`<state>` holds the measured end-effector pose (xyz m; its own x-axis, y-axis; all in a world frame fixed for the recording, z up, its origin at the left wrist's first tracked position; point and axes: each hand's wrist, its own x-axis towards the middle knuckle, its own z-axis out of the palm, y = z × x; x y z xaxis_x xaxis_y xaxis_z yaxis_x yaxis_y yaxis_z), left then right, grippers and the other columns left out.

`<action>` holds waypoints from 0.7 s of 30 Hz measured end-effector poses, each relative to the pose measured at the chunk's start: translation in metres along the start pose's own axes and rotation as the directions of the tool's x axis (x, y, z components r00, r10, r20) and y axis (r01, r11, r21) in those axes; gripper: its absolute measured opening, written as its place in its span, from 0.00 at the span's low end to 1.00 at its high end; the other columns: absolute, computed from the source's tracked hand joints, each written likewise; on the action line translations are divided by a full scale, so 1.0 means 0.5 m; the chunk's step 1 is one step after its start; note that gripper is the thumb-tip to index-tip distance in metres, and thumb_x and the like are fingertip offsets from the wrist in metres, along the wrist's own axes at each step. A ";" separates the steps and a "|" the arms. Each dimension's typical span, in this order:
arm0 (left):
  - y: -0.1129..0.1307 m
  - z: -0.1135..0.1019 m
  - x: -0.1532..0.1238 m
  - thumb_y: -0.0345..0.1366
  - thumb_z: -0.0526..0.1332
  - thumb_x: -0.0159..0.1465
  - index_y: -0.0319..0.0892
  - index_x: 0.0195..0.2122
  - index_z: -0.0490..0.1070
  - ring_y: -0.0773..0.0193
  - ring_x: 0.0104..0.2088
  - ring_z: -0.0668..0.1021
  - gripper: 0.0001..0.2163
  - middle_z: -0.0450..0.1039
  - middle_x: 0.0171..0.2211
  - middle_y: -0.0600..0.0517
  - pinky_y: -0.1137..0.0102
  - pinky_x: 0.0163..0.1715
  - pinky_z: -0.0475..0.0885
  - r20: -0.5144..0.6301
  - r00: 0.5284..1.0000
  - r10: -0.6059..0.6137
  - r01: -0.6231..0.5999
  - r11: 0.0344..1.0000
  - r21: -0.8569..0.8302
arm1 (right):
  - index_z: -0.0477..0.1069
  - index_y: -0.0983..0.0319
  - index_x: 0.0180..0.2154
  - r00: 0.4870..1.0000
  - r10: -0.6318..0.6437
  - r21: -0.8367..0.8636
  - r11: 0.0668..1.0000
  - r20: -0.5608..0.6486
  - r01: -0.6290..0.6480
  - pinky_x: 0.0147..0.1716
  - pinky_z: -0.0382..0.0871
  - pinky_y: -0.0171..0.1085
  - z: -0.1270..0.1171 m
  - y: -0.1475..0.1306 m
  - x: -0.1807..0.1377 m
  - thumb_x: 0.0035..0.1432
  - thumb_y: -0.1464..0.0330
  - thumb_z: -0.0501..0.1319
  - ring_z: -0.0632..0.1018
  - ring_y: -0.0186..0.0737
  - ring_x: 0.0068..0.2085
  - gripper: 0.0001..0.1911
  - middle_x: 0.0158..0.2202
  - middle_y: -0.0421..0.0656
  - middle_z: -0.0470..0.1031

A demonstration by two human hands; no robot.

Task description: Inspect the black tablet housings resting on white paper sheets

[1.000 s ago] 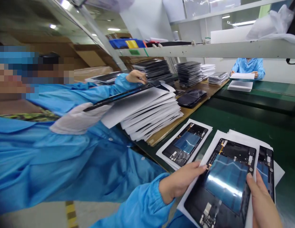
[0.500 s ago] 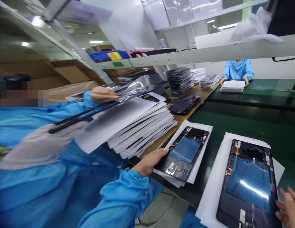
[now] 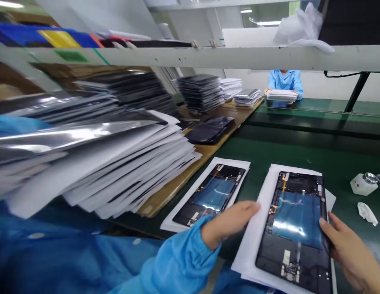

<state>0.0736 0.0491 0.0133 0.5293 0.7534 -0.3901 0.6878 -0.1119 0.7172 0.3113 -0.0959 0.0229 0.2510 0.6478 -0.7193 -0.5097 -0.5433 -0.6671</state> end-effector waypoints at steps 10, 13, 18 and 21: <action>0.039 0.019 -0.030 0.46 0.54 0.57 0.38 0.31 0.71 0.56 0.38 0.75 0.16 0.75 0.32 0.46 0.66 0.39 0.68 0.034 0.983 -0.183 0.162 0.751 -0.640 | 0.55 0.59 0.56 0.977 -0.078 0.150 0.987 0.198 0.049 0.44 0.68 0.42 0.081 0.015 -0.027 0.51 0.59 0.63 0.72 0.45 0.47 0.33 0.48 0.45 0.71; 0.019 0.033 -0.022 0.47 0.56 0.57 0.37 0.34 0.72 0.56 0.40 0.75 0.17 0.75 0.35 0.46 0.64 0.44 0.68 -0.035 0.958 -0.285 0.130 0.538 -0.833 | 0.59 0.55 0.55 0.958 -0.218 -0.009 0.975 0.184 0.224 0.51 0.61 0.43 0.126 0.025 -0.046 0.49 0.52 0.61 0.65 0.45 0.54 0.33 0.52 0.41 0.68; -0.004 0.054 -0.008 0.52 0.57 0.56 0.37 0.38 0.72 0.55 0.42 0.75 0.21 0.75 0.35 0.45 0.62 0.46 0.67 -0.284 0.917 -0.281 -0.116 0.492 -0.863 | 0.45 0.57 0.61 0.907 -0.393 -0.067 0.911 0.149 0.406 0.49 0.61 0.41 0.173 0.036 -0.046 0.47 0.48 0.59 0.68 0.43 0.51 0.45 0.53 0.45 0.66; -0.019 0.048 -0.015 0.51 0.56 0.57 0.36 0.41 0.71 0.57 0.39 0.76 0.22 0.75 0.33 0.45 0.63 0.43 0.69 -0.242 0.930 -0.276 -0.098 0.449 -0.888 | 0.39 0.57 0.62 0.943 -0.266 -0.090 0.953 0.201 0.288 0.36 0.68 0.38 0.168 0.038 -0.020 0.48 0.51 0.59 0.75 0.41 0.35 0.46 0.37 0.40 0.75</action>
<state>0.0750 0.0288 -0.0046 0.1827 0.8884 -0.4211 -0.1843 0.4517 0.8729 0.2301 -0.0678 0.0336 0.2067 0.8624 -0.4620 -0.3399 -0.3795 -0.8605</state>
